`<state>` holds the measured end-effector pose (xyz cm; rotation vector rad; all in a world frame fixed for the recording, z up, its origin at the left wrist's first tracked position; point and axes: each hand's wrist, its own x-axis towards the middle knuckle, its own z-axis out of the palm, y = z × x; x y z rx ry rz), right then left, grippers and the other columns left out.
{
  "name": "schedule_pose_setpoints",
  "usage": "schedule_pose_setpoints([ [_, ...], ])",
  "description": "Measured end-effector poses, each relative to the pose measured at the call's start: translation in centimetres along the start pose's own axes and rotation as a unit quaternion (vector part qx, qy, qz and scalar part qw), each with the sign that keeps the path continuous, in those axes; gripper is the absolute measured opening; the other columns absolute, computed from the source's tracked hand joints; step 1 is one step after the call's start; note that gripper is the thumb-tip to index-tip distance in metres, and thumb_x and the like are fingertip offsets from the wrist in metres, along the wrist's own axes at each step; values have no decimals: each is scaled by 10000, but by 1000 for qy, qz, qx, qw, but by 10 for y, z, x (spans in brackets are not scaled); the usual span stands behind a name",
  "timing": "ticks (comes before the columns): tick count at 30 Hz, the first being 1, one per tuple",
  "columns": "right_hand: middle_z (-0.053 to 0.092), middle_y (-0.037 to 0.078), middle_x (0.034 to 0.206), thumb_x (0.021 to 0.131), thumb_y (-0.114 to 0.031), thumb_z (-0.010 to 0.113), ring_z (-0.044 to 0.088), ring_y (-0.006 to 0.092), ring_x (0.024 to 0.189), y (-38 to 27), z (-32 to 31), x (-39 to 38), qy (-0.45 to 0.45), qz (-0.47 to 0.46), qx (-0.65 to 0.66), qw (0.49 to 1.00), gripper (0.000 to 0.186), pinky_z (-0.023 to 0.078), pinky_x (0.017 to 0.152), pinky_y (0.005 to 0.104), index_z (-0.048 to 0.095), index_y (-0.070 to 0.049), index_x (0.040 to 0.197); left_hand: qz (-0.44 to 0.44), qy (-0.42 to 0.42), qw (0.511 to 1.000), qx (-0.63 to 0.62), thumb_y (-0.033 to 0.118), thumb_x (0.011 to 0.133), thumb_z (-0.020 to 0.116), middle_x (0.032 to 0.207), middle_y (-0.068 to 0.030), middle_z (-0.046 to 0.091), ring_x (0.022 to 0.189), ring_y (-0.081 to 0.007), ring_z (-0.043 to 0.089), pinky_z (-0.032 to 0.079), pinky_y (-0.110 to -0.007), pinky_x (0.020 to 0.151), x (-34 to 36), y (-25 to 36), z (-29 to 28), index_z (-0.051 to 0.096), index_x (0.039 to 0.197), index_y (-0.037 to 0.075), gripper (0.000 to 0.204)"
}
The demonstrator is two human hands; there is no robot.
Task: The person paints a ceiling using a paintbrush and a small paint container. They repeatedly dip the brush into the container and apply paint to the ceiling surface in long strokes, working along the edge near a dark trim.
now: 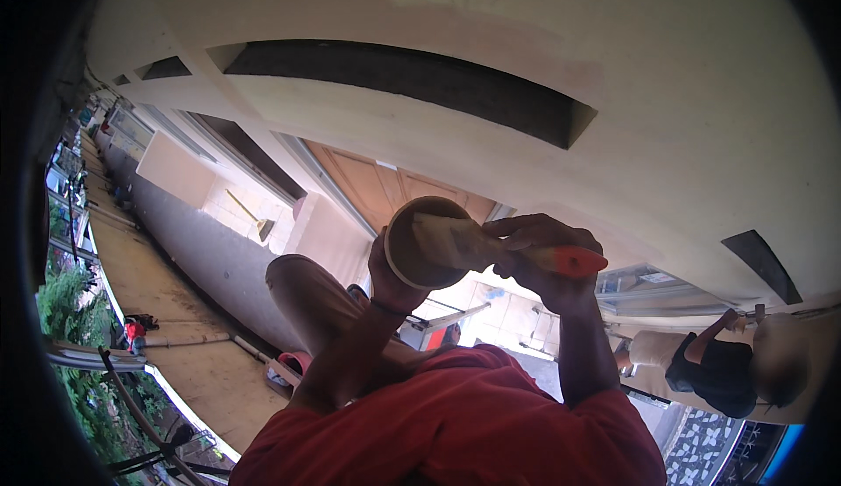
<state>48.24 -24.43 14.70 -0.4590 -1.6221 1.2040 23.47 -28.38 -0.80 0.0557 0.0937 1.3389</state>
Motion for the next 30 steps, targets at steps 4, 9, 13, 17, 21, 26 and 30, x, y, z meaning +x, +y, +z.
schedule_pose_setpoints([
  [4, 760, 269, 1197, 778, 59, 923, 814, 335, 965, 6, -10, 3, -42, -50, -34, 997, 378, 713, 732, 385, 737, 6, 1103, -13, -60, 997, -51, 563, 1099, 480, 1558, -153, 605, 1467, -349, 545, 408, -570, 1248, 0, 2, -1, 581, 1536, 89, 653],
  [9, 779, 241, 1165, 684, -39, 1023, 815, 302, 973, -5, -16, 11, -72, -79, -167, 980, 502, 702, 797, 383, 739, -45, 1097, -6, -45, 998, -50, 556, 1097, 497, 1541, -147, 628, 1456, -337, 561, 415, -555, 1246, 3, 0, -2, 614, 1508, 81, 638],
  [13, 797, 189, 1088, 734, -72, 1008, 817, 276, 936, 0, -11, 9, -17, -109, -148, 983, 433, 670, 746, 369, 748, -63, 1080, 15, 24, 999, 23, 584, 1102, 410, 1551, -158, 595, 1454, -364, 552, 468, -594, 1194, 6, -3, -4, 533, 1563, 94, 683],
  [17, 782, 187, 998, 764, -55, 989, 814, 272, 905, 7, -3, 10, 23, -103, -86, 991, 422, 660, 704, 367, 729, -40, 1096, 64, 14, 981, 183, 531, 1099, 498, 1519, -145, 622, 1425, -344, 574, 471, -571, 1189, 8, -4, -21, 565, 1528, 90, 619],
  [21, 758, 200, 943, 816, -14, 936, 787, 253, 792, 20, 5, 2, 109, -63, 9, 992, 374, 623, 611, 343, 683, 3, 1090, 3, 75, 997, 4, 537, 1092, 509, 1518, -119, 629, 1419, -331, 570, 441, -566, 1215, 10, -1, -19, 605, 1504, 110, 601],
  [26, 743, 190, 924, 893, 0, 858, 731, 207, 708, 22, 14, 2, 170, -1, 140, 976, 272, 580, 562, 318, 651, 20, 1067, 58, 96, 984, 136, 192, 863, 901, 1460, -138, 642, 1277, -270, 677, 578, -447, 1081, 9, -5, -7, 499, 1524, 44, 787],
  [30, 731, 156, 960, 963, -75, 813, 736, 202, 790, 41, 10, -5, 210, 49, 161, 963, 214, 615, 612, 339, 659, 13, 1083, 78, 117, 981, 136, 204, 763, 978, 1368, -113, 692, 1230, -246, 702, 581, -416, 1069, 9, -8, 10, 539, 1491, 50, 865],
])
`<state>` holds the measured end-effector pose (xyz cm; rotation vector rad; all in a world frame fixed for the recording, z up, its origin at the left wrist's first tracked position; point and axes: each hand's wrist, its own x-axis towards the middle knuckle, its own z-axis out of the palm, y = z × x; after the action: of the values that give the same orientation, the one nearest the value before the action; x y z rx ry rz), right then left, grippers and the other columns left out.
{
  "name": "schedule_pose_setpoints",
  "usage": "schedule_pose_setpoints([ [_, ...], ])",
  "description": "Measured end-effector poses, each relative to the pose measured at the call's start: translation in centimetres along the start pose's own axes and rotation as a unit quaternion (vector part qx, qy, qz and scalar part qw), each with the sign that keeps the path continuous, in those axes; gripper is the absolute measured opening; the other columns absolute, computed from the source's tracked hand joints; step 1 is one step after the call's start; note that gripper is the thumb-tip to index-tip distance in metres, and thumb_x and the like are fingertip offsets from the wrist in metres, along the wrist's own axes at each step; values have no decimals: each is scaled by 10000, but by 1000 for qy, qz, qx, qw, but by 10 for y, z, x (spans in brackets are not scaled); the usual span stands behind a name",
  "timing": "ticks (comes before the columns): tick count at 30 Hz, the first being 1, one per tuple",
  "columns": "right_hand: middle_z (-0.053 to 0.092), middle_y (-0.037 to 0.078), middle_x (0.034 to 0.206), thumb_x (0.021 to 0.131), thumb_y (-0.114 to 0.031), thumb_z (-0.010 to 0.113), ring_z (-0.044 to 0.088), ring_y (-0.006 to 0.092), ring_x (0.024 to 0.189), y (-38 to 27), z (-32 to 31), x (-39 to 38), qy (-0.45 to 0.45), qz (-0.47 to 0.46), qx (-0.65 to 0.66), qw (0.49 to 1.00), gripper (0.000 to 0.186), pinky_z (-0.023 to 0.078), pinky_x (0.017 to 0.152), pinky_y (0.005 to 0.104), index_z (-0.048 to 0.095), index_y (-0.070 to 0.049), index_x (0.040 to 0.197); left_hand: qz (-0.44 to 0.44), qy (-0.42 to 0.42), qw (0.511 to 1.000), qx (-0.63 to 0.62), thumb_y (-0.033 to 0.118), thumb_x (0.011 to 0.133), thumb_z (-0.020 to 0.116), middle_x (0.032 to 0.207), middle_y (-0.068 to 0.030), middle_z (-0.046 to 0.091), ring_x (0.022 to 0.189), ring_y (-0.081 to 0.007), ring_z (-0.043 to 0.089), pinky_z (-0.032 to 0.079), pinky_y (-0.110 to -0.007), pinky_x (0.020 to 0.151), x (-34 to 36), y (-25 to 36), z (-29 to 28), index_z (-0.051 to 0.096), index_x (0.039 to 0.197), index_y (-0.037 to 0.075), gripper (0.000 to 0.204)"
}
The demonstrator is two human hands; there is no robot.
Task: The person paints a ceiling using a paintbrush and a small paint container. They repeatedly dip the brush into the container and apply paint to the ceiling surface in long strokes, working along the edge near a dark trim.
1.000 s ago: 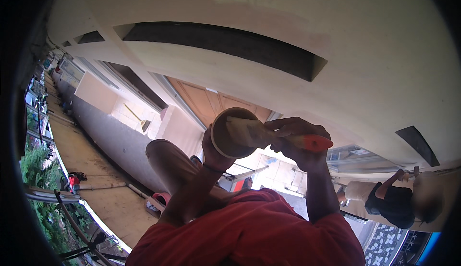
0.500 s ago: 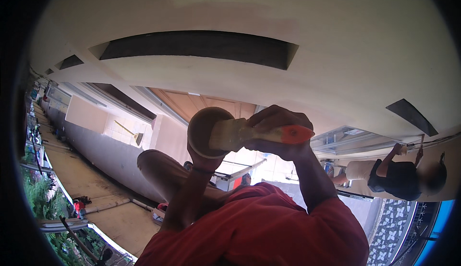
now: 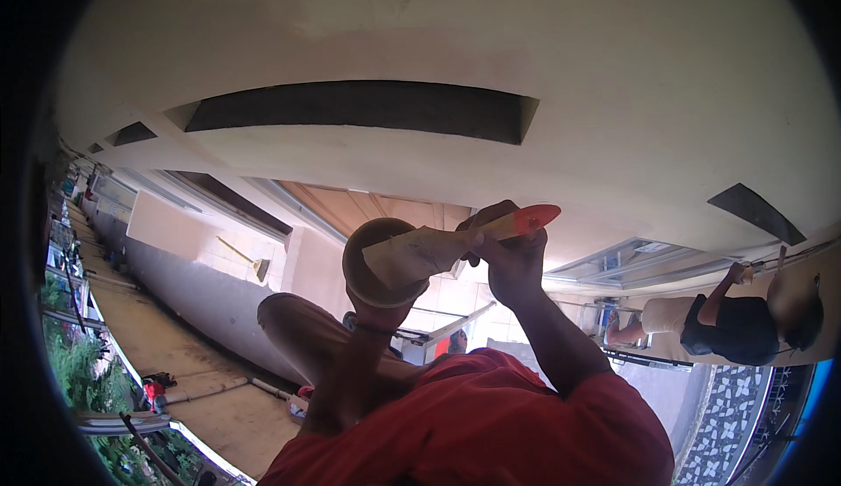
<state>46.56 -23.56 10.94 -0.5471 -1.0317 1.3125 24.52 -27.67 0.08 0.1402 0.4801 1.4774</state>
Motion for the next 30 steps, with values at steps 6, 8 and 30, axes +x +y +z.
schedule_pose_setpoints([
  [6, 658, 108, 1116, 1047, -149, 724, 756, 246, 901, 9, 1, -9, 64, 101, 111, 987, 140, 690, 746, 424, 668, -27, 1087, 19, -17, 999, 27, 193, 667, 1031, 1315, -108, 713, 1208, -249, 715, 588, -403, 1042, -12, 4, 19, 571, 1455, 55, 923],
  [8, 695, 103, 1091, 1045, -95, 706, 760, 269, 948, 13, 3, -8, 45, 134, 153, 978, 100, 686, 782, 469, 671, -42, 1122, 85, -24, 983, 160, 171, 675, 1020, 1310, -109, 714, 1196, -246, 718, 593, -400, 1026, -15, 3, 31, 574, 1449, 42, 903],
  [30, 707, 62, 1212, 1044, -59, 702, 743, 186, 1100, -234, -62, 110, 100, -460, 102, 876, 229, 672, 939, 382, 614, -79, 1254, -100, -140, 978, -122, 785, 940, 595, 1398, -168, 638, 1263, -409, 617, 599, -531, 872, 18, -5, -14, 520, 1563, 221, 844],
])
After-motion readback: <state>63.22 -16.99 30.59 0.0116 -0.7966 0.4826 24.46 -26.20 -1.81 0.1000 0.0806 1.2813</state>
